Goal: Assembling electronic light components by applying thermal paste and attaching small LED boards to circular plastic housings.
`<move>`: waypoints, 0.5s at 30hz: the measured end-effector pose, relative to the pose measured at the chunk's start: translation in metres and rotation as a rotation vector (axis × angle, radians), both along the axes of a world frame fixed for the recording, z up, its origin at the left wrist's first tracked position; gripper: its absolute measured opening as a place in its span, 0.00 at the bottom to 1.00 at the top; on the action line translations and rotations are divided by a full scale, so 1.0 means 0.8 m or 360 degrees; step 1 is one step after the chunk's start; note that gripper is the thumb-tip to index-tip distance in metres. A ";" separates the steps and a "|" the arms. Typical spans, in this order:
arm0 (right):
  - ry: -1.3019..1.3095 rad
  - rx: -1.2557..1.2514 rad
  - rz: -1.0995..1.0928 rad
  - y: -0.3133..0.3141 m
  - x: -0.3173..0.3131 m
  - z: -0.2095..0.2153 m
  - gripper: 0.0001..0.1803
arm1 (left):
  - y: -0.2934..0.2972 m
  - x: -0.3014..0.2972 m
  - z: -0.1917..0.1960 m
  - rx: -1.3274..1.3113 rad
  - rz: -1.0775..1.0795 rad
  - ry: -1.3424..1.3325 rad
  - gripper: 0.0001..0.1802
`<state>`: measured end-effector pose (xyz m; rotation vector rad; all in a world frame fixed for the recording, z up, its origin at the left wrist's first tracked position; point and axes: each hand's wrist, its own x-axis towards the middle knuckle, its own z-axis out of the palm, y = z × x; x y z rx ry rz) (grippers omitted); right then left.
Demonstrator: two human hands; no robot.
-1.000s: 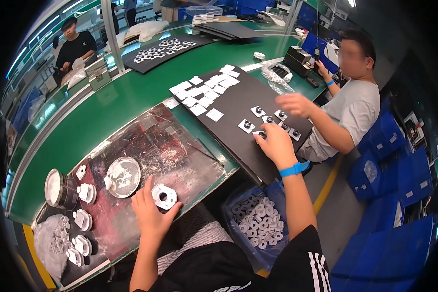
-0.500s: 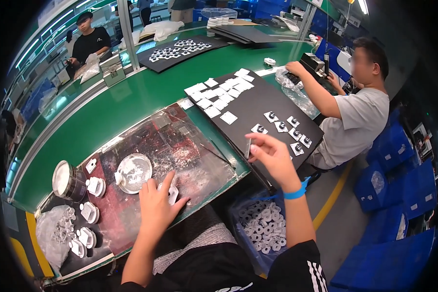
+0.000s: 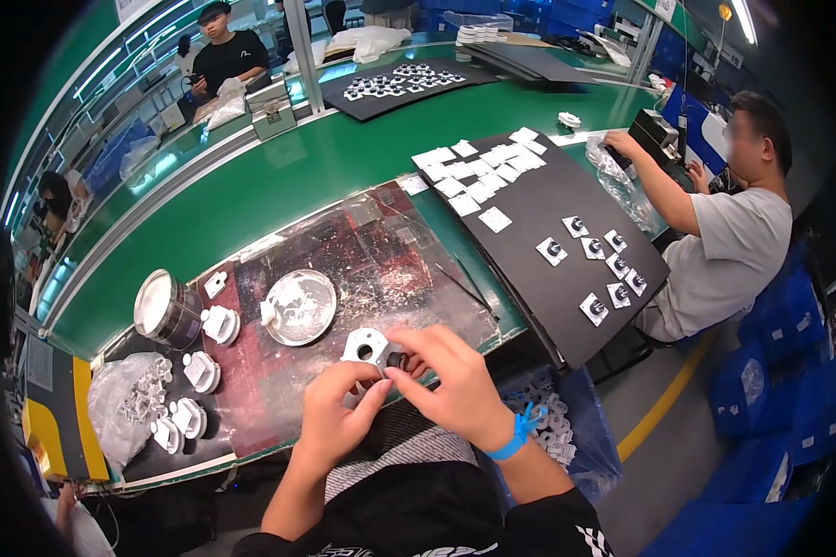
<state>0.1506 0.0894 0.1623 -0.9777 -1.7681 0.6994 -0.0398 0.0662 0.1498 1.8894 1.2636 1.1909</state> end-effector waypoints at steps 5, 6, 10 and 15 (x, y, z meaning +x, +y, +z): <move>-0.0115 0.0168 -0.0031 -0.010 -0.012 -0.004 0.24 | -0.010 -0.006 -0.017 -0.0120 0.0108 -0.0169 0.05; -0.0172 0.0232 -0.0055 -0.011 -0.014 -0.008 0.24 | -0.011 -0.004 -0.018 -0.0064 0.0160 -0.0141 0.06; -0.0398 0.0430 -0.0145 -0.013 -0.019 -0.011 0.24 | -0.008 0.002 -0.026 0.0166 0.0256 0.0036 0.05; -0.0193 0.0422 -0.0134 -0.015 -0.015 0.004 0.25 | -0.007 -0.008 -0.043 -0.0524 0.0122 -0.0765 0.03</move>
